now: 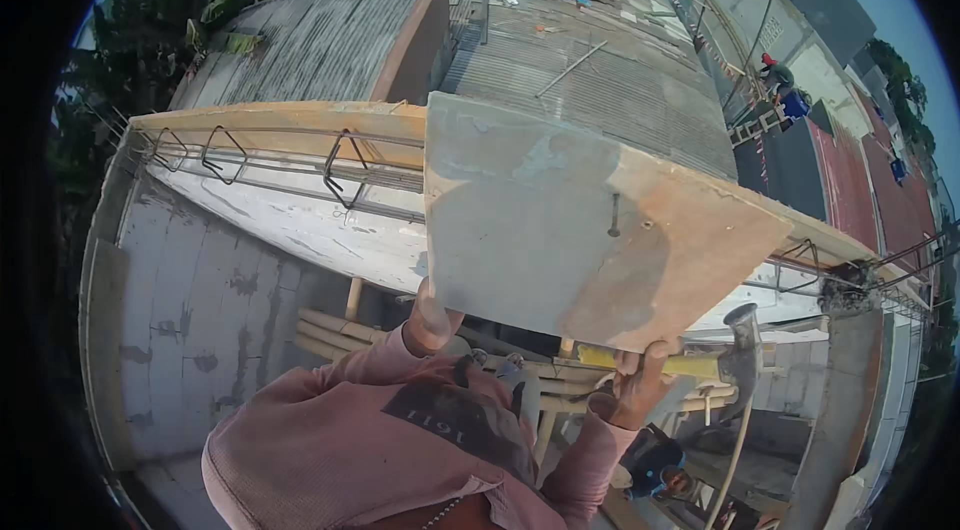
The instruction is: The person secures wooden boards against a concrete beam by driving nails through them with a hammer. They handle multiple boards, positioning each one against the formwork before hammering, and take a measurement using a tape measure.
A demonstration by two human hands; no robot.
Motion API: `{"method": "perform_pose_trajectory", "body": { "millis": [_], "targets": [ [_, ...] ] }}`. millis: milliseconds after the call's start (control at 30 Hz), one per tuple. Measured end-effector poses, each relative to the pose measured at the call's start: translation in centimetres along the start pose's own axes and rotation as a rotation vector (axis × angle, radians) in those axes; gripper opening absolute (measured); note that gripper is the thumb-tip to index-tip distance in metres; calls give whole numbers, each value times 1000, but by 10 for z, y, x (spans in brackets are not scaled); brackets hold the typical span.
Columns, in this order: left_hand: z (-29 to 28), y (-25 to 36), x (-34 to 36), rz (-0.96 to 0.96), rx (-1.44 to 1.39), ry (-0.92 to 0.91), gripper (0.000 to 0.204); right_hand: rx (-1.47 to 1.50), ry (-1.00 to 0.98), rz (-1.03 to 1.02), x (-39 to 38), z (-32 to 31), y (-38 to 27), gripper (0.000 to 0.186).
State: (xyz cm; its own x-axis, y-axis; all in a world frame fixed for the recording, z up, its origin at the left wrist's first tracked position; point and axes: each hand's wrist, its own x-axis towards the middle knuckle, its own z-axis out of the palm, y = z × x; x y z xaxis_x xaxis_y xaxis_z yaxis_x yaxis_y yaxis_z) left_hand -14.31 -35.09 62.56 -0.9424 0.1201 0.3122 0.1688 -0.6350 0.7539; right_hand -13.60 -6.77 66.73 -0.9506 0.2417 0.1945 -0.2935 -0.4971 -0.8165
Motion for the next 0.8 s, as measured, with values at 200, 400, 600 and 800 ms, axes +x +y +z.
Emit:
{"method": "perform_pose_trajectory", "body": {
  "millis": [200,400,600,800],
  "targets": [
    [-10,102,-66,-66,231,538,43,-54,-327,158,15,51,60,36],
    [-13,106,-193,133,354,922,39,-222,-844,362,8,148,90,31],
    [-21,111,-243,516,208,1330,40,-406,-1272,510,-8,208,128,34],
    [-73,181,-289,644,375,1876,36,-650,-1413,363,-59,316,207,43]
  ]
}}
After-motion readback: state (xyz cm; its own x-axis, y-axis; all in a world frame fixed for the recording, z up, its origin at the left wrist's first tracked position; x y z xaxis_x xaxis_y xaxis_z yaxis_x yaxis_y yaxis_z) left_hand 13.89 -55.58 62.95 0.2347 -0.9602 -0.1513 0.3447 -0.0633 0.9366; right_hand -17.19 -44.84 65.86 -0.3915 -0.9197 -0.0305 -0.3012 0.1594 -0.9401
